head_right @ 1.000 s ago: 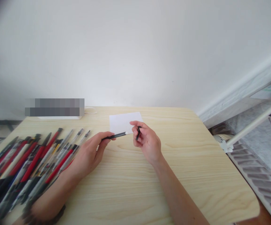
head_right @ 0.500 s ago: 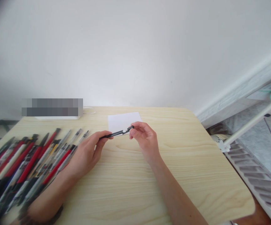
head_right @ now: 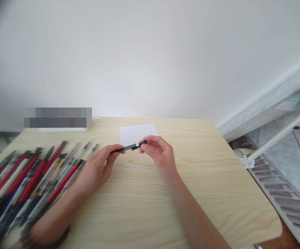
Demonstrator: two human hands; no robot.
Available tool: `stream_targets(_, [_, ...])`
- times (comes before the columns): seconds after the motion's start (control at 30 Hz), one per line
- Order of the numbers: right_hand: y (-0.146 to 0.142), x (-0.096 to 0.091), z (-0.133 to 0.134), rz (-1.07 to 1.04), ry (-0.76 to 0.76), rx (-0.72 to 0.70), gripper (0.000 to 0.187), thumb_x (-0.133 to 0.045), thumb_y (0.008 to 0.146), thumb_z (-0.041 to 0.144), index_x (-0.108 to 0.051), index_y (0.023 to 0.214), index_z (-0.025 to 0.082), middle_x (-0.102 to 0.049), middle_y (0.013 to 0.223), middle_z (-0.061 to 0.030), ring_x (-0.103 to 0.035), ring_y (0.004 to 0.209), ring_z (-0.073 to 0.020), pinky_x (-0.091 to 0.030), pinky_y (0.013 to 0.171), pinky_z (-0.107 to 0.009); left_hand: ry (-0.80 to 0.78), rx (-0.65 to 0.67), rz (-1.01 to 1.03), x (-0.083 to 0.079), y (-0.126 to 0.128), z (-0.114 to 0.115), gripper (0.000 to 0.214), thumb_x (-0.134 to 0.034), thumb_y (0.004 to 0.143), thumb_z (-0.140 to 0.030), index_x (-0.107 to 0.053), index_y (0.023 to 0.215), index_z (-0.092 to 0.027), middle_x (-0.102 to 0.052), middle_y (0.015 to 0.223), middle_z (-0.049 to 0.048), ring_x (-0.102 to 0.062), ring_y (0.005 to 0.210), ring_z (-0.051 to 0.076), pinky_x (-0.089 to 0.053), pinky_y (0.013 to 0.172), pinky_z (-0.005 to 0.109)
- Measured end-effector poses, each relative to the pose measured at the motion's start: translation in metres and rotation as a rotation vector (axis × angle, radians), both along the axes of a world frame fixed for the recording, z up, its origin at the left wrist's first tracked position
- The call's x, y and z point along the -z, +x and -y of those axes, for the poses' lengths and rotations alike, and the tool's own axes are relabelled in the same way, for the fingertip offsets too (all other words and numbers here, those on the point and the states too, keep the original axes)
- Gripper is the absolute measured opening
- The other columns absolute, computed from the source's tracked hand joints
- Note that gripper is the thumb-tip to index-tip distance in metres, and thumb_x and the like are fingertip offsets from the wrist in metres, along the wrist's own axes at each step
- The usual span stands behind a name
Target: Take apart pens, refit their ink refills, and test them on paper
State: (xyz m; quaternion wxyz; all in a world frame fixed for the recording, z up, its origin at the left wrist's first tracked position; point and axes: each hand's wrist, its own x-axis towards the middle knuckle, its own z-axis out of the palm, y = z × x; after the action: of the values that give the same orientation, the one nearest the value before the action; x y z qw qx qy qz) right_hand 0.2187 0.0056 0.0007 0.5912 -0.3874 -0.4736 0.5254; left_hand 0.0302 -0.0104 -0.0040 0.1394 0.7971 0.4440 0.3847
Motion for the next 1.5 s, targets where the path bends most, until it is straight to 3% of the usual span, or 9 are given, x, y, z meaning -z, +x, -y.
stream_targets(0.83, [0.0003, -0.0039, 0.0064, 0.190, 0.046, 0.078, 0.014, -0.074, 0.064, 0.019, -0.066, 0.075, 0.018, -0.072, 0.080, -0.0033, -0.068, 0.073, -0.0168, -0.058, 0.071, -0.034, 0.053, 0.027, -0.042, 0.0048, -0.0064, -0.0021, 0.022, -0.045, 0.089, -0.016, -0.054, 0.108, -0.017, -0.066, 0.090, 0.0069, -0.060, 0.079, 0.017, -0.047, 0.071, 0.030])
stream_targets(1.5, [0.0026, 0.0014, 0.0061, 0.256, 0.086, 0.057, 0.013, -0.069, 0.071, 0.019, -0.069, 0.084, 0.019, -0.073, 0.075, -0.0017, -0.069, 0.060, -0.0149, -0.059, 0.057, -0.026, 0.080, 0.058, -0.015, 0.0086, -0.0090, -0.0029, 0.023, -0.049, 0.086, -0.012, -0.056, 0.108, -0.015, -0.065, 0.085, 0.0057, -0.058, 0.074, 0.015, -0.045, 0.066, 0.027])
